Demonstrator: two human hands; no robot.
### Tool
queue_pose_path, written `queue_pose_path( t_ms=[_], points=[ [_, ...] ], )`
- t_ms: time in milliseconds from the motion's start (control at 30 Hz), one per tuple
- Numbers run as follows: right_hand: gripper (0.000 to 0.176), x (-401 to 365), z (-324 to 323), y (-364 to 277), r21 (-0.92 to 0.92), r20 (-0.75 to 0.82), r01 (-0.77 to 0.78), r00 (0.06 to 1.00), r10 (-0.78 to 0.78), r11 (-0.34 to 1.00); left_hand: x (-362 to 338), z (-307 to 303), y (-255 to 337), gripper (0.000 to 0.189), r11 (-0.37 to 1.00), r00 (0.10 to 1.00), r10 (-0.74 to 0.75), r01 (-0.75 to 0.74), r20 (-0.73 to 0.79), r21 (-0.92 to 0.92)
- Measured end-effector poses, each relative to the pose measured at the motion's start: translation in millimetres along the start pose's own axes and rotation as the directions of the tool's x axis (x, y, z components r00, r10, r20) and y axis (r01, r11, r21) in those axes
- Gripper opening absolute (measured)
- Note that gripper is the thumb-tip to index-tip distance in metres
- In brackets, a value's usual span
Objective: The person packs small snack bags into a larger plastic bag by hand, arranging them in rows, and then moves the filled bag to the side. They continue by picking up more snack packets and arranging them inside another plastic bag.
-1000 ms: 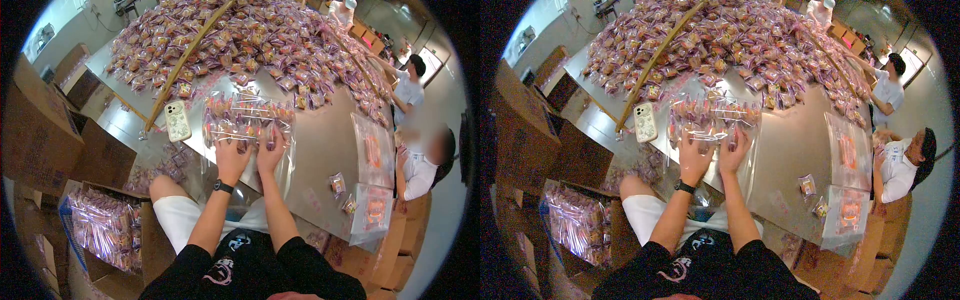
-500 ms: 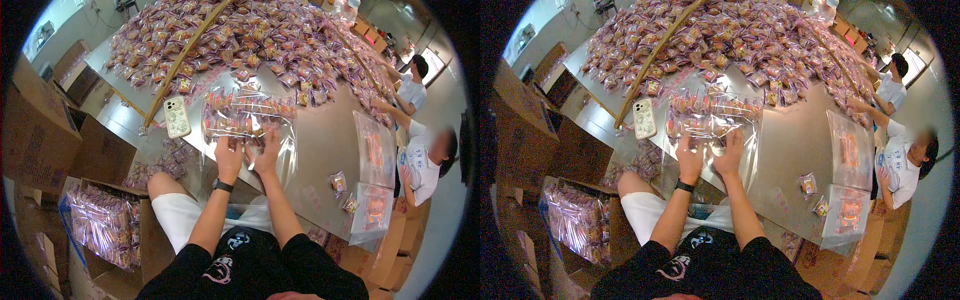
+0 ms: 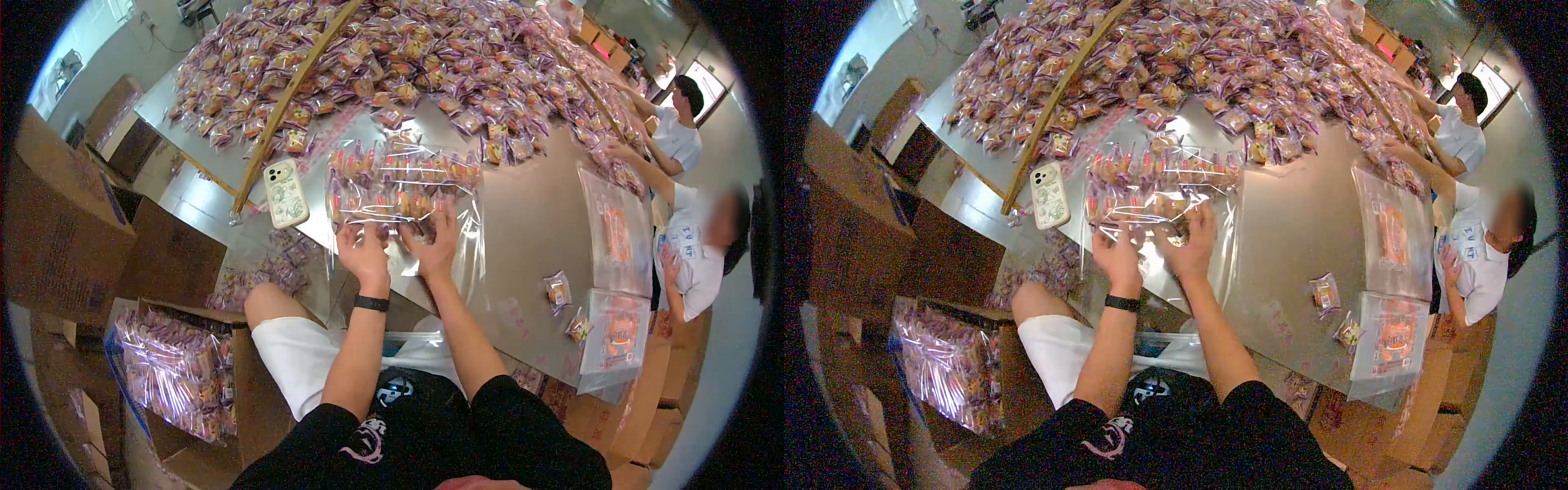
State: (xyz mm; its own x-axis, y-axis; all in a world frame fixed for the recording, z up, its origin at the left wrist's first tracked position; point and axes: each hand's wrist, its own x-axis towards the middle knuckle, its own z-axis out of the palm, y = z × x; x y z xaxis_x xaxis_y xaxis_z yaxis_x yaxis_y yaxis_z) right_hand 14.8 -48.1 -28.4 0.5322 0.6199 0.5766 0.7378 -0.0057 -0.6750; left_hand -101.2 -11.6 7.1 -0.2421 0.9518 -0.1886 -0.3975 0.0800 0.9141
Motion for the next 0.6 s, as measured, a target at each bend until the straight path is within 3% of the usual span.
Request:
queue_pose_path(
  t_ms=[33,67,133,233,333,367,467,500,600],
  points=[
    [0.065,-1.3,0.7,1.5,-0.010,-0.002,0.008,1.000,-0.008,1.000,-4.5,1.5,1.9,0.027,0.996,0.996,0.075,-0.072,-0.042,0.058],
    [0.065,-2.7,1.5,2.5,-0.019,-0.005,0.013,1.000,-0.014,1.000,-0.8,-1.8,-3.4,0.023,0.951,0.968,0.249,-0.238,-0.031,0.196],
    [0.070,-3.0,-0.4,-0.8,-0.025,-0.029,0.030,0.999,-0.031,0.999,11.7,-14.2,-18.5,0.016,0.726,0.827,0.558,-0.525,0.064,0.445],
    [0.078,-2.0,-3.1,-10.4,0.074,-0.065,-0.022,0.998,0.027,0.997,9.5,-15.2,1.2,0.012,0.594,0.738,0.657,-0.634,0.157,0.495],
    [0.077,-6.8,2.1,1.1,0.174,-0.046,-0.102,0.993,0.111,0.979,14.0,-23.6,2.6,0.013,0.734,0.899,0.414,-0.421,0.140,0.534],
    [0.076,-4.9,2.8,2.5,0.200,-0.032,-0.125,0.990,0.134,0.972,12.5,-26.2,7.9,0.024,0.768,0.917,0.361,-0.396,0.169,0.503],
    [0.071,-5.3,-0.5,5.4,0.037,-0.069,-0.108,0.991,0.111,0.993,-3.6,-16.6,8.6,0.044,0.901,0.925,0.374,-0.380,0.069,0.207],
    [0.068,-5.0,-1.4,3.9,0.040,-0.088,-0.098,0.991,0.101,0.994,-9.5,-22.7,6.4,0.058,0.879,0.923,0.366,-0.386,0.122,0.281],
    [0.063,-3.7,-0.9,4.1,0.053,-0.133,-0.090,0.986,0.096,0.995,-23.0,-23.1,10.4,0.059,0.709,0.839,0.347,-0.528,0.419,0.469]
  ],
)
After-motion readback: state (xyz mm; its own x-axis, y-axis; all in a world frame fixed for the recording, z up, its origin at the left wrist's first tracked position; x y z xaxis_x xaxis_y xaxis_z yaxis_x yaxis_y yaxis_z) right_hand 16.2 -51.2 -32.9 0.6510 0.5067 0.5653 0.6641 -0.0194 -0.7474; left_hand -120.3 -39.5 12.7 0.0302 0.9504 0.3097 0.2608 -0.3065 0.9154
